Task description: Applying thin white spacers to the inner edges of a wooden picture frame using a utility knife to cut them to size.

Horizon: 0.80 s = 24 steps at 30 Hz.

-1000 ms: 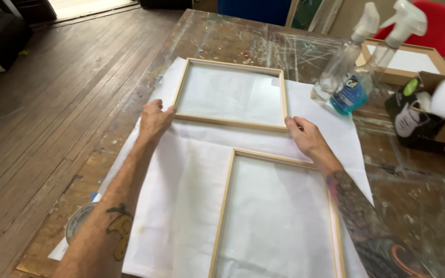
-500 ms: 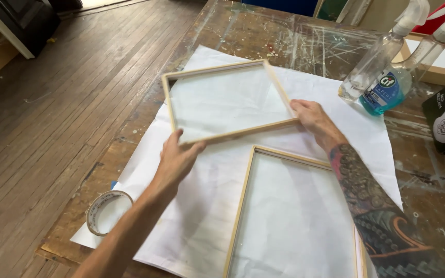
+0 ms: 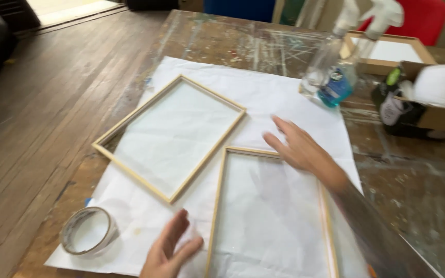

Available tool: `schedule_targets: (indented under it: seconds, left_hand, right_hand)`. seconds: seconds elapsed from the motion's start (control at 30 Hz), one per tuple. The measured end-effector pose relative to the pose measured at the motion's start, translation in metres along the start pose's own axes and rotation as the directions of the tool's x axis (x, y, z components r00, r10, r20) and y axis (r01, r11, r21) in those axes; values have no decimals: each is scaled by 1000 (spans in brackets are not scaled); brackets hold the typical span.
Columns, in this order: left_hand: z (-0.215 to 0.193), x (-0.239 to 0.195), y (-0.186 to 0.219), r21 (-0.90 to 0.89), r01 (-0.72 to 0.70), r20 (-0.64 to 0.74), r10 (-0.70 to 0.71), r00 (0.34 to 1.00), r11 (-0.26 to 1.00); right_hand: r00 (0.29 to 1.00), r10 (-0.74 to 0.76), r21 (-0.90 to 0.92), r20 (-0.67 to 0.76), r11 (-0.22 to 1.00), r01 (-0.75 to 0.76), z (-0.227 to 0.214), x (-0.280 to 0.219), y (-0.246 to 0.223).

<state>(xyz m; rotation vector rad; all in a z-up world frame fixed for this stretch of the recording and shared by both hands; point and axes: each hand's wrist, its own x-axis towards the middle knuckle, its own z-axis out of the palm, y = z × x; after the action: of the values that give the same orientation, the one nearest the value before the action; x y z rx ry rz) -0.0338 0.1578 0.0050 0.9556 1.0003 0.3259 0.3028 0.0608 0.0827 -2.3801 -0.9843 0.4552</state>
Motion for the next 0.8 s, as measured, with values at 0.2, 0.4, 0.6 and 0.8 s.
schedule_targets:
  seconds: [0.2,0.4,0.6,0.8]
  left_hand:
    - [14,1,-33,75,38,60,-42,997,996]
    - [41,-8,-19,229,37,13,-41,999,973]
    - [77,-50,18,500,-137,-2,160,987,855]
    - [168,-92,33,521,-269,160,217,963,810]
  right_hand:
    - [892,440,208,-101,887,-413,8,-203,72]
    - [811,583,420,42,727,-544,38,-253,51]
    - [888,421,577,-182,777,-250,32,-273,38]
    - [861,339,505,-378,856,-116,-35,-299,83]
